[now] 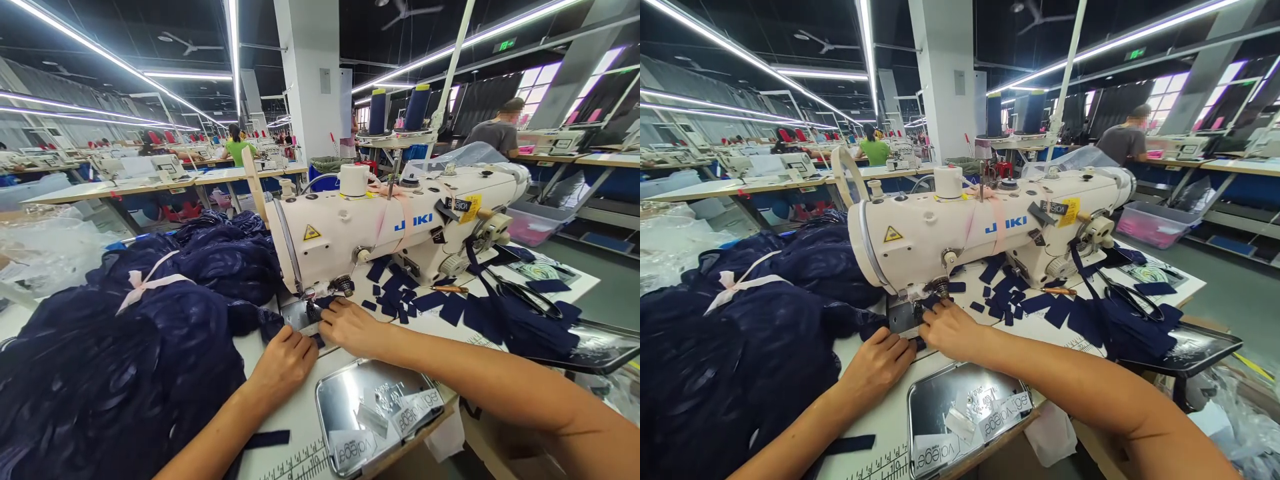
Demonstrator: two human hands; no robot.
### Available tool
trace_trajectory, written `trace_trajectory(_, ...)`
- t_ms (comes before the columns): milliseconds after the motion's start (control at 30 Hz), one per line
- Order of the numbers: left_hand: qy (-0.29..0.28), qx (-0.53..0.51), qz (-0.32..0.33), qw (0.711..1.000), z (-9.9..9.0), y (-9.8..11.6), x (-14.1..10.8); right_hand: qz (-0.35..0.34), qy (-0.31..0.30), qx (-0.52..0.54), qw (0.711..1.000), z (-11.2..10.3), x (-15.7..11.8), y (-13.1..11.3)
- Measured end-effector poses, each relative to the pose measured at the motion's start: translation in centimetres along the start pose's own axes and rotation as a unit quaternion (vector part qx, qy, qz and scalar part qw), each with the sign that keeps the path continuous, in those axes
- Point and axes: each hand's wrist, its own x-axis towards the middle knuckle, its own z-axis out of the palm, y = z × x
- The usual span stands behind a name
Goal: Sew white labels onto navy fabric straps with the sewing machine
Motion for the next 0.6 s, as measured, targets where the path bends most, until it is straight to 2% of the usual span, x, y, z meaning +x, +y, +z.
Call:
trace_trajectory(100,0.009,-0.014,0.012,1.000,-0.2,0.0,0.2,0.007,-0.015,0.009,1.000,-0.2,0.5,-0.4)
trace_trajectory(333,0.009,-0.092,0.025,0.995,-0.1,-0.2,0.3,0.090,0.023,0.125,0.988,1.2,1.0,-0.3)
trace_trajectory(600,0.015,-0.155,-0.015,0.988,0.5,-0.3,0.4,0.079,0.028,0.144,0.986,1.2,1.0,-0.5)
